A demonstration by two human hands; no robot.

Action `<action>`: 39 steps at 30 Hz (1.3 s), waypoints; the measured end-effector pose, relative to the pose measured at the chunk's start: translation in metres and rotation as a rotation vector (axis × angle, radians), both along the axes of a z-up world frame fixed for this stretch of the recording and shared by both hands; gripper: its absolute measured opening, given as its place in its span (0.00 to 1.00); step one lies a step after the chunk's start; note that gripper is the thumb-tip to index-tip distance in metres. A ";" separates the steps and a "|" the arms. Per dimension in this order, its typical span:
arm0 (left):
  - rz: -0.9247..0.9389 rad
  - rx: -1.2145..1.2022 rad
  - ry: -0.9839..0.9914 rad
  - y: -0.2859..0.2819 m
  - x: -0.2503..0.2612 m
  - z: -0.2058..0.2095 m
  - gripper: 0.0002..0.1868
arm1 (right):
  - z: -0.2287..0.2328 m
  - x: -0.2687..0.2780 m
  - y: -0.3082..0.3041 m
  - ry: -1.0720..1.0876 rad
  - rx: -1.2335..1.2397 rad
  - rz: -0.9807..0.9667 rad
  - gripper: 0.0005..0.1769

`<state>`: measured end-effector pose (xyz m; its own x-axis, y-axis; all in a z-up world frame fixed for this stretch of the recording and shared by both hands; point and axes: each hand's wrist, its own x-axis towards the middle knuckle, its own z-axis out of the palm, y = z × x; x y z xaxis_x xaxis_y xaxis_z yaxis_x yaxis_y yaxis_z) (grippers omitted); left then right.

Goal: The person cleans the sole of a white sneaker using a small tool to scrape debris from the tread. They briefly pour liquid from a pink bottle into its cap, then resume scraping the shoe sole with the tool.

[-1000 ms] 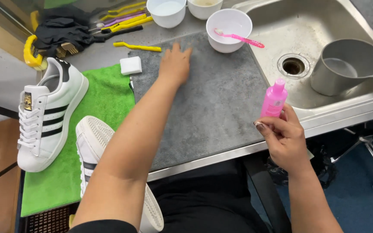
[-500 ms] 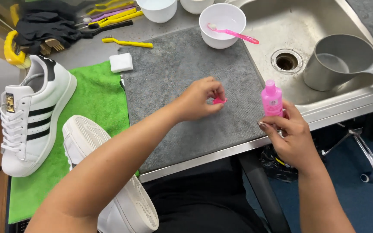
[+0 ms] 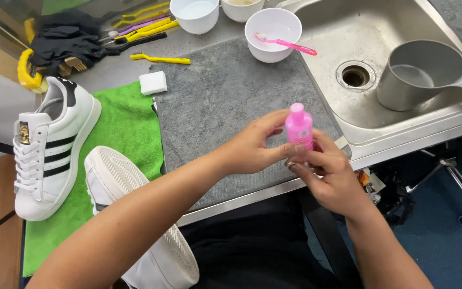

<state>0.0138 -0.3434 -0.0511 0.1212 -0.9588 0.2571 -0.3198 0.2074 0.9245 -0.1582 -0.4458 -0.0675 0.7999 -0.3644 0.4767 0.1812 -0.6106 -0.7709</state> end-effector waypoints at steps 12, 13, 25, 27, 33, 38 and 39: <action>0.236 0.111 -0.443 0.029 0.065 0.034 0.23 | -0.034 0.000 -0.019 -0.111 -0.200 -0.293 0.05; 0.236 0.114 -0.443 0.031 0.071 0.034 0.23 | -0.046 0.001 -0.027 -0.111 -0.197 -0.292 0.05; 0.186 0.569 -0.957 0.035 0.079 0.006 0.22 | -0.089 0.000 -0.051 -0.328 -0.474 -0.555 0.04; 0.142 0.562 -1.018 0.034 0.077 0.010 0.23 | -0.088 0.001 -0.051 -0.334 -0.478 -0.559 0.04; 0.130 0.568 -1.123 0.027 0.076 0.005 0.21 | -0.086 0.002 -0.049 -0.336 -0.475 -0.564 0.04; 0.135 0.567 -1.161 0.023 0.073 0.010 0.19 | -0.086 0.002 -0.049 -0.325 -0.468 -0.565 0.04; 0.134 0.573 -1.176 0.023 0.072 0.013 0.18 | -0.087 0.002 -0.049 -0.321 -0.464 -0.568 0.04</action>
